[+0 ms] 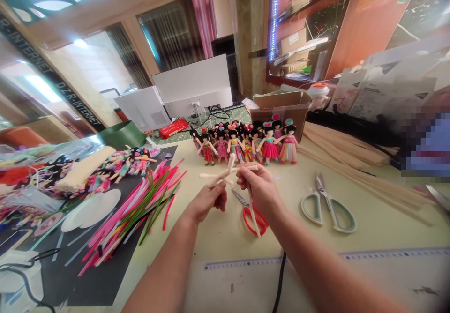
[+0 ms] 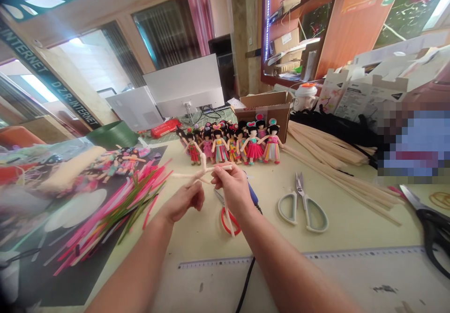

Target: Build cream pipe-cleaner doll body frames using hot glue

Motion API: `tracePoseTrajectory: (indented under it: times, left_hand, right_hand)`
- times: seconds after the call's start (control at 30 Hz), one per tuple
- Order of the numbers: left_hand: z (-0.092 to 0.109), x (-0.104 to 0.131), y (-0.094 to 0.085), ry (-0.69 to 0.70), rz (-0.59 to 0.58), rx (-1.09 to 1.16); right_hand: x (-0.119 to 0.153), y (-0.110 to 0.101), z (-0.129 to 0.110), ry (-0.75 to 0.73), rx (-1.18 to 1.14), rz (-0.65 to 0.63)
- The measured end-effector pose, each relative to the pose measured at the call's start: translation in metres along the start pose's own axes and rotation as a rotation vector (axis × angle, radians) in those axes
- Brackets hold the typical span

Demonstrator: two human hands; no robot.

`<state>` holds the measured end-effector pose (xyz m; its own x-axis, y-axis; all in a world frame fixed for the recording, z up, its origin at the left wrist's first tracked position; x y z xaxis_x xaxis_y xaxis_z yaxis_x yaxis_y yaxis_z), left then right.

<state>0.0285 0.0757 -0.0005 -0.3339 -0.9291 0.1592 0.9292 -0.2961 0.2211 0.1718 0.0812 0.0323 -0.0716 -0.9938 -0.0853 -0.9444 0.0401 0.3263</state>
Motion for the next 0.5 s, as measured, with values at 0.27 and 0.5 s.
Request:
tracePoseTrajectory:
  times: [0.27, 0.5]
  left_hand:
    - [-0.021, 0.018, 0.053, -0.33, -0.325, 0.369]
    - [0.006, 0.008, 0.021, -0.154, 0.053, 0.598]
  right_hand:
    - [0.001, -0.006, -0.022, -0.117, 0.058, 0.013]
    - [0.013, 0.019, -0.019, -0.192, 0.248, -0.142]
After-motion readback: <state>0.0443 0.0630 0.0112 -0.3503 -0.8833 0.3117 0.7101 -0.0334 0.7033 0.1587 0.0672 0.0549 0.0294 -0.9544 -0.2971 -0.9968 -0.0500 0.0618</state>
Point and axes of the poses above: each hand's wrist, its own x-axis away from the middle knuckle, its own y-axis out of the palm, z = x × y, the point moved 9 cm from there along -x, towards the middle knuckle, and after that the axes turned 14 degrees about x, right-handed, at the moved point
